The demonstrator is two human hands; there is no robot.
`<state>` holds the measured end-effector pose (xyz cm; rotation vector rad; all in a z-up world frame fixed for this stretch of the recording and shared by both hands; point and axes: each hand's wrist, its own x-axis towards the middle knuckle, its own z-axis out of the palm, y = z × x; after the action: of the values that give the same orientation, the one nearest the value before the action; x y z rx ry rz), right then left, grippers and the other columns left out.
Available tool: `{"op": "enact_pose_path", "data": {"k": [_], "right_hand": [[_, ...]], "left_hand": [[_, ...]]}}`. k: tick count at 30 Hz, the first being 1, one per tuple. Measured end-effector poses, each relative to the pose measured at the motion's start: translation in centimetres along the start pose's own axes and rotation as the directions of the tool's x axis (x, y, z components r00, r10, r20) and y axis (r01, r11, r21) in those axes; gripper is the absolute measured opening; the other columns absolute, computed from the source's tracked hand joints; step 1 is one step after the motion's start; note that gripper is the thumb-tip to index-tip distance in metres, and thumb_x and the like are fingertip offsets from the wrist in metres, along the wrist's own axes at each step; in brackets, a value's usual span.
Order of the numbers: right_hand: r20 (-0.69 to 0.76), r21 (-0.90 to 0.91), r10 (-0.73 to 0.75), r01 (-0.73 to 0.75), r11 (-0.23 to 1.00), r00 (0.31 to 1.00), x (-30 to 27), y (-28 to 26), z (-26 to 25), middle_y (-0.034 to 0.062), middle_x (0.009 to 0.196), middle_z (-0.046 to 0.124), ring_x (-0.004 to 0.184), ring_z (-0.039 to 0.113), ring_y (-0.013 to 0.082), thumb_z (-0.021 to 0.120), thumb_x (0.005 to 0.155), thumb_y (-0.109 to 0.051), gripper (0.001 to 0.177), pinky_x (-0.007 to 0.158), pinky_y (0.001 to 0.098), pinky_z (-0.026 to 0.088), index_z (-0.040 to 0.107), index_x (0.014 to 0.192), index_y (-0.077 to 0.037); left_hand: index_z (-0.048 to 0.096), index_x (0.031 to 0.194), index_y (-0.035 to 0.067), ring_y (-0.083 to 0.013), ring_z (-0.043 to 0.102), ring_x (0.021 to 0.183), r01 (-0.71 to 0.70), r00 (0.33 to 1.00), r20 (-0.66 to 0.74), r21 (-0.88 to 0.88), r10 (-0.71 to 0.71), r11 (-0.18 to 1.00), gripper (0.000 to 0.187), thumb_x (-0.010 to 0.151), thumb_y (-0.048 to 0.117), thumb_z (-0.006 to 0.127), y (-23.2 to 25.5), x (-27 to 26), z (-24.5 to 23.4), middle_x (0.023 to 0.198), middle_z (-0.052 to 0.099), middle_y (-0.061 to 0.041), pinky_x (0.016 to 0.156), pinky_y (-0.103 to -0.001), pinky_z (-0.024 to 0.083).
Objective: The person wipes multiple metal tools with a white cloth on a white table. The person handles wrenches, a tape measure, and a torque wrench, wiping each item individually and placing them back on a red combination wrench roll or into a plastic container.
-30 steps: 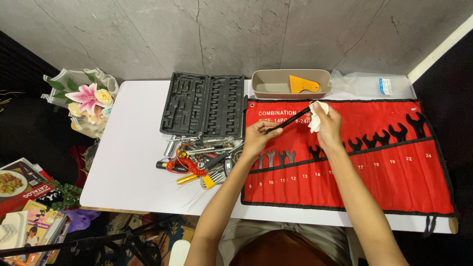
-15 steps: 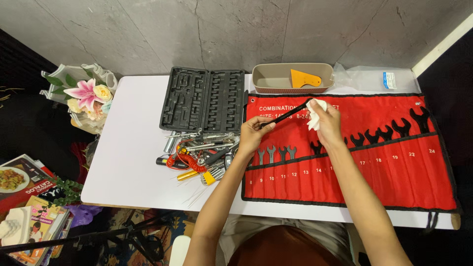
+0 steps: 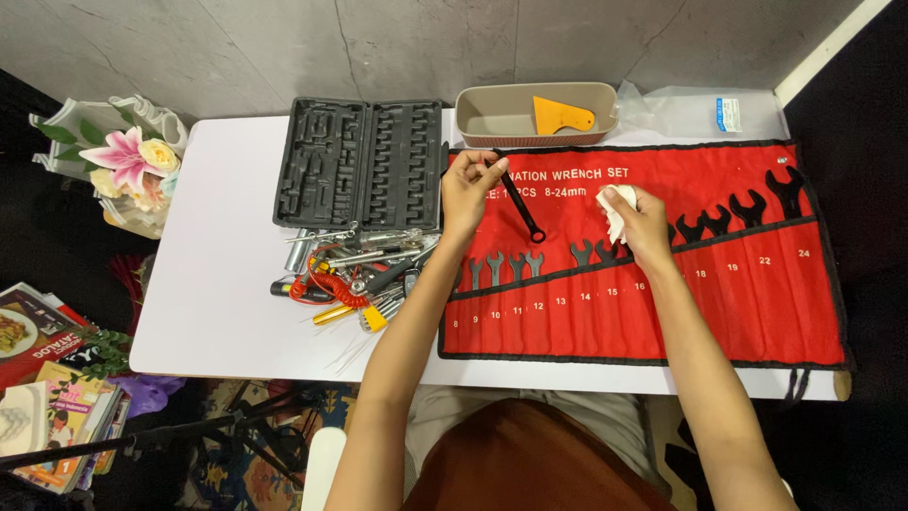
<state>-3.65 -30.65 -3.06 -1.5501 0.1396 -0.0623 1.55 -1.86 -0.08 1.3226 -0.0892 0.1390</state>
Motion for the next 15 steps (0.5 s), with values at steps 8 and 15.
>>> {"op": "enact_pose_path", "data": {"k": [8, 15], "right_hand": [[-0.004, -0.001, -0.016, 0.016, 1.000, 1.000, -0.5, 1.6, -0.5, 0.0003, 0.086, 0.069, 0.069, 0.058, 0.0040, 0.069, 0.103, -0.028, 0.027, 0.059, 0.0205, 0.045, 0.073, 0.109, -0.001], [0.013, 0.012, 0.018, -0.018, 1.000, 1.000, -0.4, 1.1, -0.6, -0.0009, 0.086, 0.070, 0.070, 0.059, 0.0034, 0.068, 0.102, -0.027, 0.027, 0.060, 0.0202, 0.045, 0.073, 0.109, -0.002]], "left_hand": [[0.054, 0.107, 0.006, -0.0041, 0.055, 0.059, -0.013, 0.992, 0.126, 0.190, -0.011, 0.982, 0.029, 0.093, 0.016, 0.077, -0.6, -0.2, 4.2, 0.062, 0.059, 0.003, 0.056, -0.021, 0.042], [0.057, 0.113, 0.006, -0.0070, 0.037, 0.054, -0.141, 0.972, 0.234, 0.473, 0.031, 0.870, 0.031, 0.093, 0.018, 0.077, -0.7, -0.5, 5.6, 0.057, 0.046, 0.002, 0.052, -0.027, 0.033]]}}
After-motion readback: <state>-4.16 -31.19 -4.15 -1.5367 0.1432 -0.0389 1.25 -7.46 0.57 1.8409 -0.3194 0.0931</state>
